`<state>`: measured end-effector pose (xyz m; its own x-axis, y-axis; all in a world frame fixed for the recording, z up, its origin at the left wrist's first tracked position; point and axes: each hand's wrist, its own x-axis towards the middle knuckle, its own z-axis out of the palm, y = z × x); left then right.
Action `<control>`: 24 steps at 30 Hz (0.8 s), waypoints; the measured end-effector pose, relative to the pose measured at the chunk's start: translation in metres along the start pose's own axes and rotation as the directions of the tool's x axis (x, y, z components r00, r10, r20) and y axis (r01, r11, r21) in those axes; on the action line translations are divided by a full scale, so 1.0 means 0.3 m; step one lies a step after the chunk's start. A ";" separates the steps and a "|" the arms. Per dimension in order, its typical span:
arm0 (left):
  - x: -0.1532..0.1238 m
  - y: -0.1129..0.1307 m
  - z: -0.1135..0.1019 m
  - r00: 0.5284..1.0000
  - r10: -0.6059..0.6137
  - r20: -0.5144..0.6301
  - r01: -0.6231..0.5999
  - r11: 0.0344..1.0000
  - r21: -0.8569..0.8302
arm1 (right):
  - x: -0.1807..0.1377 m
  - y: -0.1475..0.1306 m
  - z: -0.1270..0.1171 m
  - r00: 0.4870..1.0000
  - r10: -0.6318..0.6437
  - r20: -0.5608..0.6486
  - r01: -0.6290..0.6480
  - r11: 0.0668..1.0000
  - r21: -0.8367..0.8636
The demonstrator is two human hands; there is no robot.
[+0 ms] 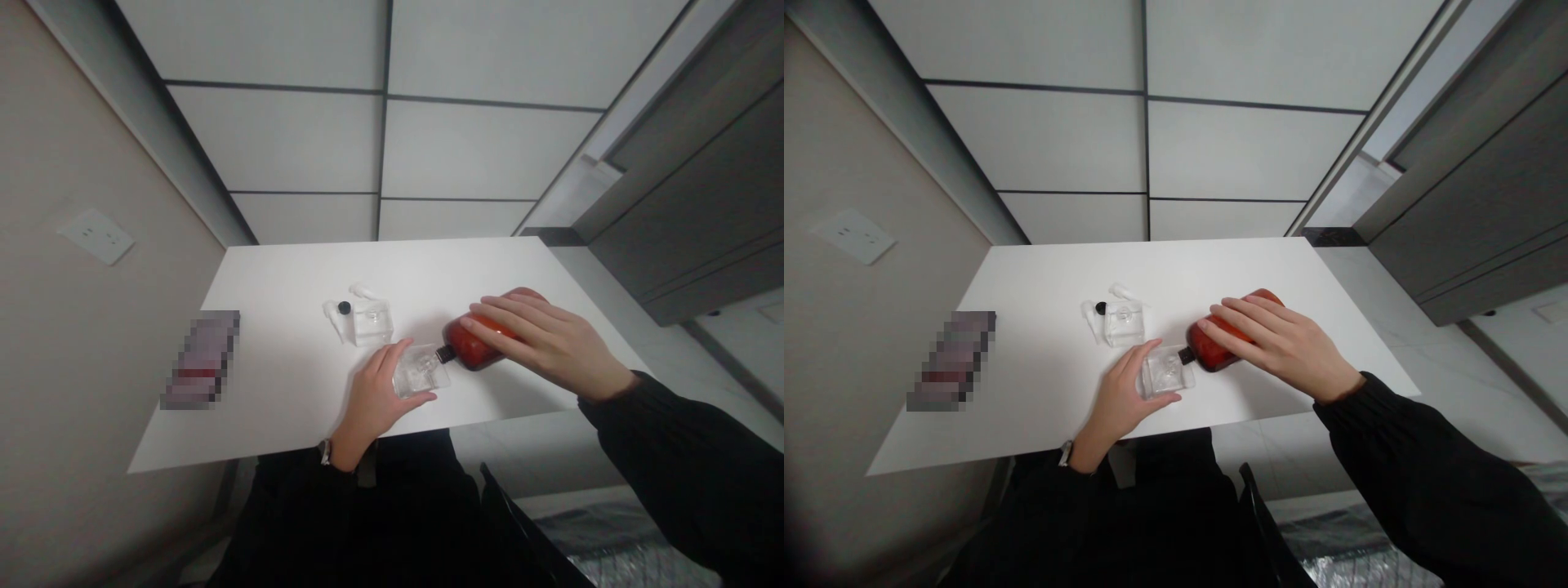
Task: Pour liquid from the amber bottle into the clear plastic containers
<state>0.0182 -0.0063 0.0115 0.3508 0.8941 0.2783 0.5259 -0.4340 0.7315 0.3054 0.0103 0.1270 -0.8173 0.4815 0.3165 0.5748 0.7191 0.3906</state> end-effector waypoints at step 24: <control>0.001 0.004 0.004 1.000 0.008 -0.004 -0.008 1.000 -0.004 | 0.017 0.001 -0.009 0.999 -0.034 0.021 0.035 0.999 -0.036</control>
<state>0.0198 -0.0066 0.0117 0.3521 0.8911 0.2864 0.5198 -0.4406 0.7319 0.3016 0.0116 0.1310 -0.8373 0.4668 0.2847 0.5468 0.7171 0.4323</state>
